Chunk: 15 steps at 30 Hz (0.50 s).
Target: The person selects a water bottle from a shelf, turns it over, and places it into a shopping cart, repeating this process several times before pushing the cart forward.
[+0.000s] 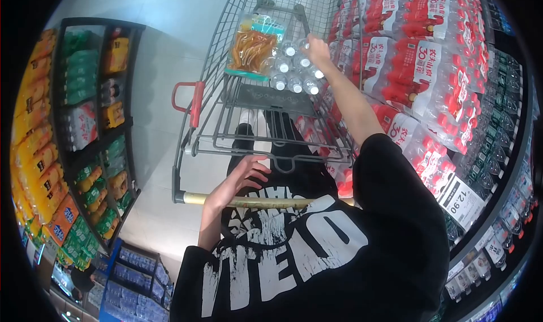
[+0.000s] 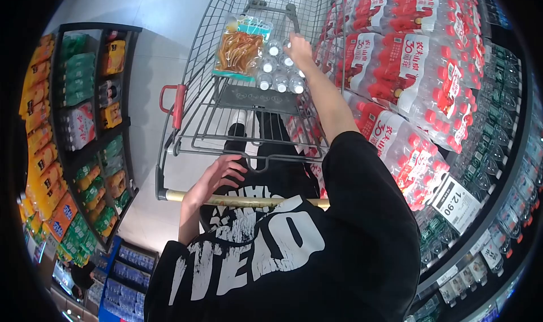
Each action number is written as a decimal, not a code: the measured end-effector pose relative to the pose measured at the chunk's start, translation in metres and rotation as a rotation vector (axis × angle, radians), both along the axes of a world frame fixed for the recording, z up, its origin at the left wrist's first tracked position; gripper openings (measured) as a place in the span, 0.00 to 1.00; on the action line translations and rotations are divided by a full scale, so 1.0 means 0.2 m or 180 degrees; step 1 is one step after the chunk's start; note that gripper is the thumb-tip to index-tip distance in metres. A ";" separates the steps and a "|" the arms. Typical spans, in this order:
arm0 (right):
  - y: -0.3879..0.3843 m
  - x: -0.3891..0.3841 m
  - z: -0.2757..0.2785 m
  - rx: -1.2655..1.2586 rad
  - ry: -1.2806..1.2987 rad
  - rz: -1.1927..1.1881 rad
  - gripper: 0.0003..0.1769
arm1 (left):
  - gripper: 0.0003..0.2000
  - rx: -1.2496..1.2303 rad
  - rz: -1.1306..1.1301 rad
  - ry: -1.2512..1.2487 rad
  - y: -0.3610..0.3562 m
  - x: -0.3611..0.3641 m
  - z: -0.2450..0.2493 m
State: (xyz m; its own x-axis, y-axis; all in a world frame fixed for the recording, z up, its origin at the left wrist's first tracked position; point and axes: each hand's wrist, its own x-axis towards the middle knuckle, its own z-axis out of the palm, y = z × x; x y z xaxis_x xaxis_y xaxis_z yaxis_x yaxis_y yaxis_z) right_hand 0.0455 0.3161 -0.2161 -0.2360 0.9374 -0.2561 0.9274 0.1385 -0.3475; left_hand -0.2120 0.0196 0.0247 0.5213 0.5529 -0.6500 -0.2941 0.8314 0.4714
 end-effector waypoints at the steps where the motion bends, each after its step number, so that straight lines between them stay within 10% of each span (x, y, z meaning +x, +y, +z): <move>1: -0.01 0.02 -0.03 -0.0038 -0.0010 0.0006 0.20 | 0.30 0.0021 -0.0103 0.0063 0.00 0.00 0.00; 15: -0.14 0.09 -0.19 -0.0356 0.0461 -0.0222 0.23 | 0.28 0.0116 -0.0244 -0.0001 0.01 -0.01 0.00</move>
State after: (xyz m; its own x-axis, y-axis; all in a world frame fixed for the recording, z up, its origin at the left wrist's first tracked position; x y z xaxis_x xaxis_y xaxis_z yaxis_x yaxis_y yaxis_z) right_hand 0.0635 0.2883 -0.2539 -0.2133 0.9204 -0.3277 0.8726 0.0286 -0.4876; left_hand -0.2131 0.0210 0.0251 0.5633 0.5348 -0.6299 -0.2305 0.8338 0.5017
